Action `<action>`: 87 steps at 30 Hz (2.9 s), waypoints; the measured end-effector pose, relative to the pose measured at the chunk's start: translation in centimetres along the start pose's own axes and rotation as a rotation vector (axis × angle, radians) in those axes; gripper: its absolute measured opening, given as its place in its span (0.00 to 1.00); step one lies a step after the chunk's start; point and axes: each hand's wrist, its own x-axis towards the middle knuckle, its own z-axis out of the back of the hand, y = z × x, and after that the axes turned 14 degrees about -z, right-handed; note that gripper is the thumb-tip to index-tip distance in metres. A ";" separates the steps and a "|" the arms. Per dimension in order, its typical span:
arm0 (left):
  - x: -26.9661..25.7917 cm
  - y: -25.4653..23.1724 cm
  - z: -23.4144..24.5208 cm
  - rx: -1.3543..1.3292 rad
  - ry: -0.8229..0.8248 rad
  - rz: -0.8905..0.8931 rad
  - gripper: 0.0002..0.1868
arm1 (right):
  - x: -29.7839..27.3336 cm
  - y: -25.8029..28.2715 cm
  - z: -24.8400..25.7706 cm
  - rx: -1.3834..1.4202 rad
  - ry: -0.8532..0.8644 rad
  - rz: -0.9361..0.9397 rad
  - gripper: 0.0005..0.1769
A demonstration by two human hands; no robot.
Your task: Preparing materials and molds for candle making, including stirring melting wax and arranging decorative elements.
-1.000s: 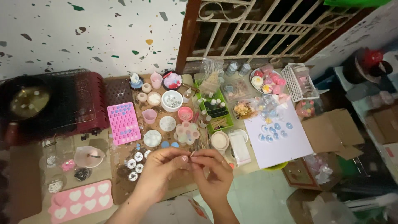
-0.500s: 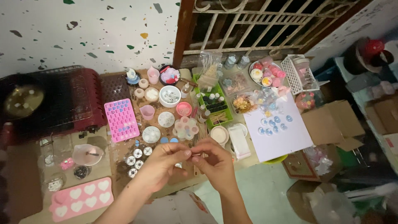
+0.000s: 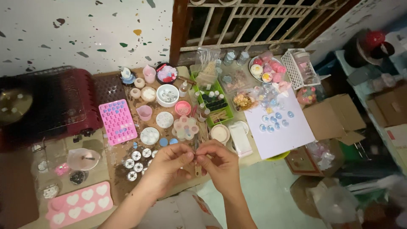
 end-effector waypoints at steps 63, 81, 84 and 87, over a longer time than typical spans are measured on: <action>4.4 0.2 2.2 -0.544 0.214 -0.411 0.11 | -0.5 -21.0 15.1 -0.686 -0.659 -0.547 0.17; 3.7 -0.8 3.4 -0.593 0.352 -0.476 0.34 | -3.5 -9.9 5.1 -0.642 0.420 -0.652 0.10; 3.8 0.4 4.6 -0.561 0.330 -0.481 0.33 | -3.2 -7.0 1.5 -0.252 0.001 -1.065 0.26; 3.6 1.7 5.7 -0.605 0.301 -0.457 0.17 | -2.6 -5.0 0.4 -0.297 0.062 -1.068 0.27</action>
